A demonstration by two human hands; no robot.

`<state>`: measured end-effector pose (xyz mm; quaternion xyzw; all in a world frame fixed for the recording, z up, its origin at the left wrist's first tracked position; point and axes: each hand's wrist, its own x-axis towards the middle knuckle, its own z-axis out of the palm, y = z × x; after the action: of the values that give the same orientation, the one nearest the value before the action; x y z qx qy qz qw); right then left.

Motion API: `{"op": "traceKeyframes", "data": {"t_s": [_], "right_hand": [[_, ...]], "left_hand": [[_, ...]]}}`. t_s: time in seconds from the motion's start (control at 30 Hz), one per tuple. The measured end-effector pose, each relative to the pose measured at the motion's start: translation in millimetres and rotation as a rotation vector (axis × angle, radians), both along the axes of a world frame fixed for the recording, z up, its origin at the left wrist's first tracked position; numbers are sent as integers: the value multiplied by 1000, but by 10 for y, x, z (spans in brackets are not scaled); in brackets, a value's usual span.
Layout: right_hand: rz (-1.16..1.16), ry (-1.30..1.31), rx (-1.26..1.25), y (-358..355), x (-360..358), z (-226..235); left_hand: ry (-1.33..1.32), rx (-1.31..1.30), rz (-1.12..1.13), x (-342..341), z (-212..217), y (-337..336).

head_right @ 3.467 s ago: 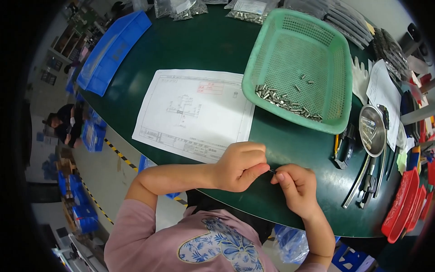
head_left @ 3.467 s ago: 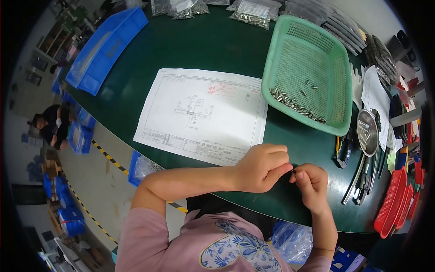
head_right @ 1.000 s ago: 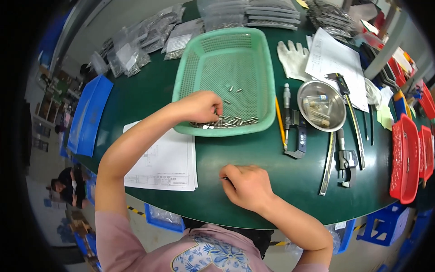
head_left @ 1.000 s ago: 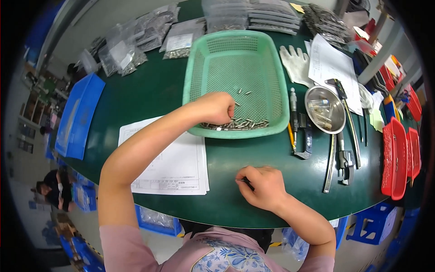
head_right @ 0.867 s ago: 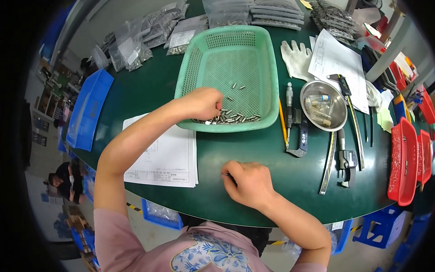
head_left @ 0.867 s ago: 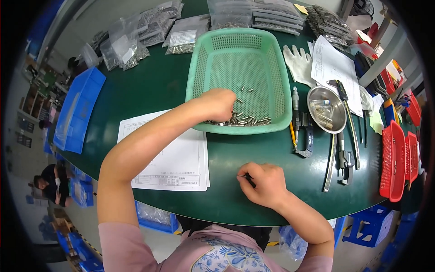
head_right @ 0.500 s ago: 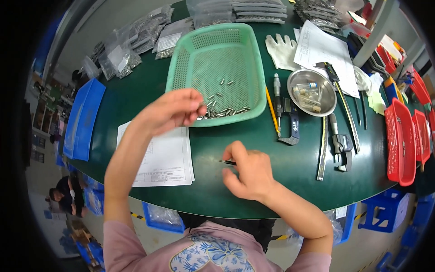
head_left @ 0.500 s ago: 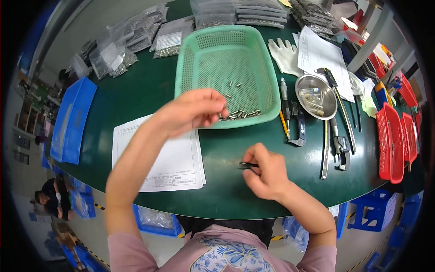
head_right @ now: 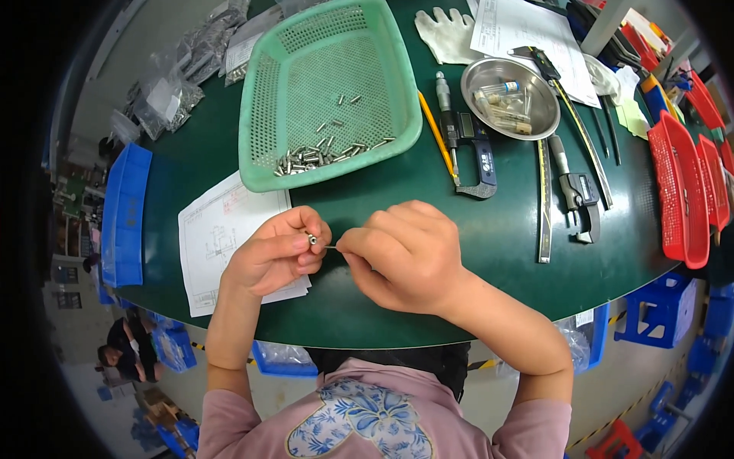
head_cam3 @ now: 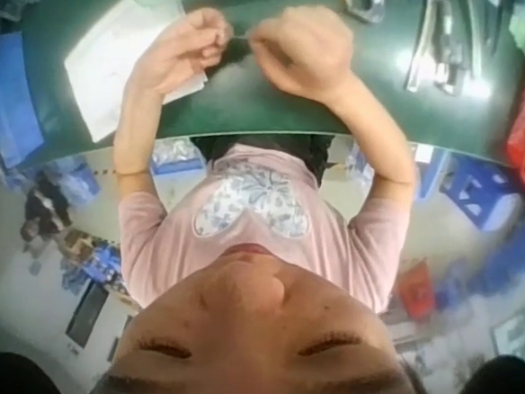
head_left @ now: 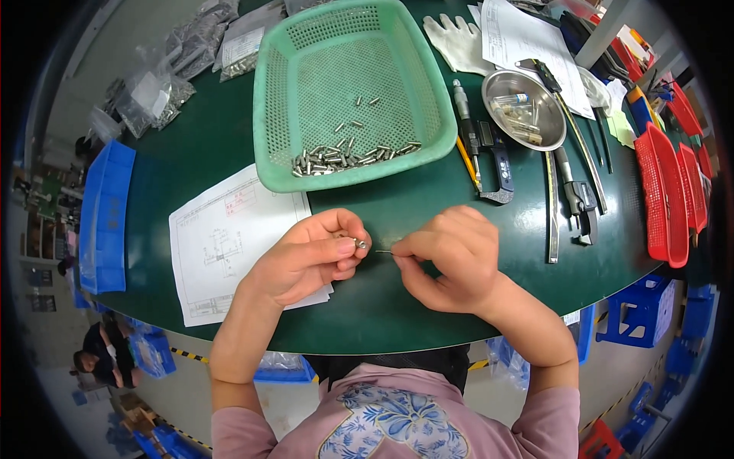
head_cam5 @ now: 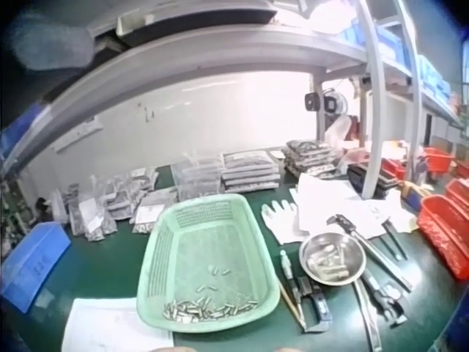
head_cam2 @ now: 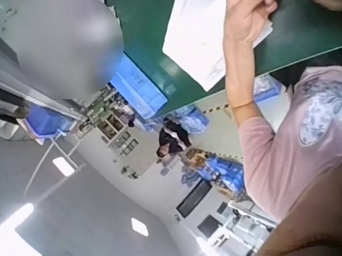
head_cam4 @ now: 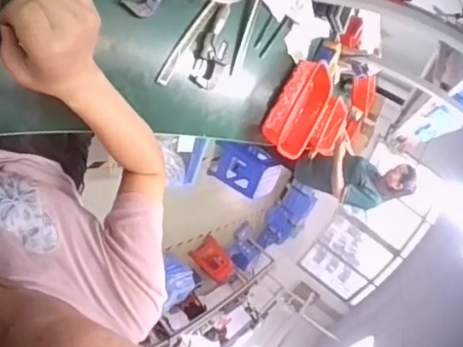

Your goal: Assembling small hardware components by placing a ring onto a metal pin.

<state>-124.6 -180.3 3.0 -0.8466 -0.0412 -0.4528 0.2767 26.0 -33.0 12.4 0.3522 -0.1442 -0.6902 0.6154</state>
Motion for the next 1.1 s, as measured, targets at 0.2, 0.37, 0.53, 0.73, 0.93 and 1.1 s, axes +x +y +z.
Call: {"op": "traceKeyframes", "data": {"t_s": [0.2,0.37,0.53,0.73,0.93,1.1], "right_hand": [[-26,2,-5,28,3,-30],[-28,35,-52,-11,-3,-41],[-50,61,-104,-3,10,-52],[-51,138,-110,9,13,-49],[-41,290,-138,-12,-12,-97],[12,398,36,26,3,-32]], "left_hand": [[-80,41,24,-38,11,1],[-190,21,91,-87,4,-27],[-314,18,198,-137,-44,-6],[-362,5,264,-173,-116,21],[-463,34,279,-202,-119,17],[-520,46,319,-198,-139,39]]}}
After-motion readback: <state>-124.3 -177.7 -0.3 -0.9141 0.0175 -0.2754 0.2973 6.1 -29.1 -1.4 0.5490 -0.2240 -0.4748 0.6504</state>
